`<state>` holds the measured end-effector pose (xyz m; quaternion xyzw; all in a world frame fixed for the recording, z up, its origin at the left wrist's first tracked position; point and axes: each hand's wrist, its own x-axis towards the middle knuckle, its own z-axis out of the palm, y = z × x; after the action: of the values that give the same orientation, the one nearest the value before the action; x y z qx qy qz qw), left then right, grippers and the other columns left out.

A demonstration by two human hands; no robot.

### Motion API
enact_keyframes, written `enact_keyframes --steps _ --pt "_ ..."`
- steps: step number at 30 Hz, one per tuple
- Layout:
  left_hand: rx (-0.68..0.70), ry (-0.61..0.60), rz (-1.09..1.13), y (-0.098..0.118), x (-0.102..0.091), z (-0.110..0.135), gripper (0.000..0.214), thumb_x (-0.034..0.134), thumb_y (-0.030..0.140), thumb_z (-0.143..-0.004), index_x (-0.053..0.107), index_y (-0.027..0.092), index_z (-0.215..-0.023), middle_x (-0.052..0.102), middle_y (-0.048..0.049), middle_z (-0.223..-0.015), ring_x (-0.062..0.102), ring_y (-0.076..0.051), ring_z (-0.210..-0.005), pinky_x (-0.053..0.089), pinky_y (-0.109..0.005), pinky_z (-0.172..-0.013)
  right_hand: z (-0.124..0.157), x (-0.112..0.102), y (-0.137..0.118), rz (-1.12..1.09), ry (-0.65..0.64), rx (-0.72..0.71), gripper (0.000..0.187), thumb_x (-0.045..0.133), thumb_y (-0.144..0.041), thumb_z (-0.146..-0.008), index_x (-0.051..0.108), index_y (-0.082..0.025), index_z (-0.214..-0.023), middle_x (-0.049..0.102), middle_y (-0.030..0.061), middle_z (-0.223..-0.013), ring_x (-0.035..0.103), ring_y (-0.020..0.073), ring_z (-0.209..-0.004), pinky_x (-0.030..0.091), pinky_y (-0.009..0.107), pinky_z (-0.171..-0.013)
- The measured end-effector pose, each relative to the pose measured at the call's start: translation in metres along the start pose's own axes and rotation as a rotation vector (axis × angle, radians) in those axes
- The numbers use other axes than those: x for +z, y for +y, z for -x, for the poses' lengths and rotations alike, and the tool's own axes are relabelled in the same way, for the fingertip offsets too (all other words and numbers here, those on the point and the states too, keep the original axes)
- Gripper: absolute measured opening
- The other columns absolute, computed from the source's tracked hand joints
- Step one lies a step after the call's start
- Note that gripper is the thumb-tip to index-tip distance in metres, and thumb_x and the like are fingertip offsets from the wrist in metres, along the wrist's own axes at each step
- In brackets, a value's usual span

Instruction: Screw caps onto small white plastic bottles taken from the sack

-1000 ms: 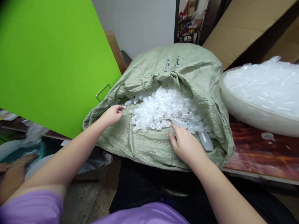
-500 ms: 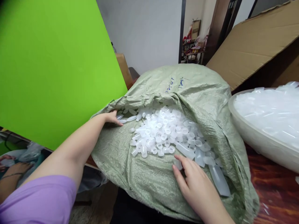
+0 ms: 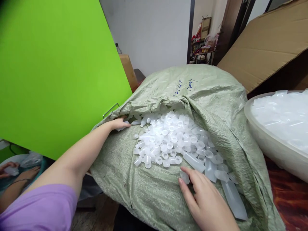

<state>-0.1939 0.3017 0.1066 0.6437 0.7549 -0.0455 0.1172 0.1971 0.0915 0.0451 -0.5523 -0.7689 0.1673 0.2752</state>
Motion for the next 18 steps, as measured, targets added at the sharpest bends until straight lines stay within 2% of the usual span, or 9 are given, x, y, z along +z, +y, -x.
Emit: enact_keyframes --steps 5,7,11,15,18 --pt "-0.129 0.037 -0.091 0.008 0.013 0.021 0.064 0.060 0.034 -0.070 0.043 0.004 -0.124 0.048 -0.0271 -0.127 0.057 -0.033 -0.108 0.046 -0.034 -0.084 0.000 0.000 -0.002 -0.001 -0.022 0.026 0.037 0.039 -0.048 -0.088 0.057 -0.024 -0.110 0.066 0.0071 -0.108 0.064 0.0225 -0.094 0.056 0.037 -0.076" --pt "-0.164 0.050 -0.124 0.012 0.016 0.026 0.060 0.063 0.029 -0.068 0.047 0.003 -0.120 0.051 -0.0286 -0.123 0.058 -0.034 -0.104 0.048 -0.035 -0.080 0.001 0.000 -0.002 -0.007 -0.024 0.024 0.037 0.040 -0.047 -0.088 0.056 -0.023 -0.110 0.066 0.0070 -0.108 0.063 0.0224 -0.096 0.055 0.037 -0.078" --pt "-0.150 0.049 -0.177 0.019 0.016 0.029 0.055 0.066 0.022 -0.069 0.049 0.007 -0.119 0.057 -0.0217 -0.116 0.058 -0.030 -0.103 0.049 -0.035 -0.081 0.002 -0.001 -0.005 -0.030 -0.003 0.021 0.034 0.042 -0.044 -0.088 0.057 -0.022 -0.110 0.066 0.0076 -0.106 0.064 0.0220 -0.091 0.055 0.036 -0.076" --pt "-0.136 0.032 -0.232 0.021 0.013 0.027 0.043 0.059 0.027 -0.083 0.048 0.013 -0.121 0.055 -0.0135 -0.119 0.055 -0.025 -0.107 0.046 -0.042 -0.089 0.002 -0.005 -0.009 -0.060 0.057 0.010 0.034 0.041 -0.040 -0.088 0.055 -0.022 -0.114 0.065 0.0076 -0.106 0.065 0.0205 -0.085 0.054 0.035 -0.075" --pt "-0.151 -0.004 -0.251 0.024 0.009 0.025 0.037 0.056 0.030 -0.086 0.050 0.015 -0.119 0.054 -0.0111 -0.120 0.055 -0.023 -0.106 0.046 -0.044 -0.088 0.002 -0.006 -0.010 -0.074 0.101 0.043 0.039 0.038 -0.039 -0.090 0.050 -0.021 -0.123 0.065 0.0085 -0.107 0.065 0.0205 -0.085 0.054 0.036 -0.075"
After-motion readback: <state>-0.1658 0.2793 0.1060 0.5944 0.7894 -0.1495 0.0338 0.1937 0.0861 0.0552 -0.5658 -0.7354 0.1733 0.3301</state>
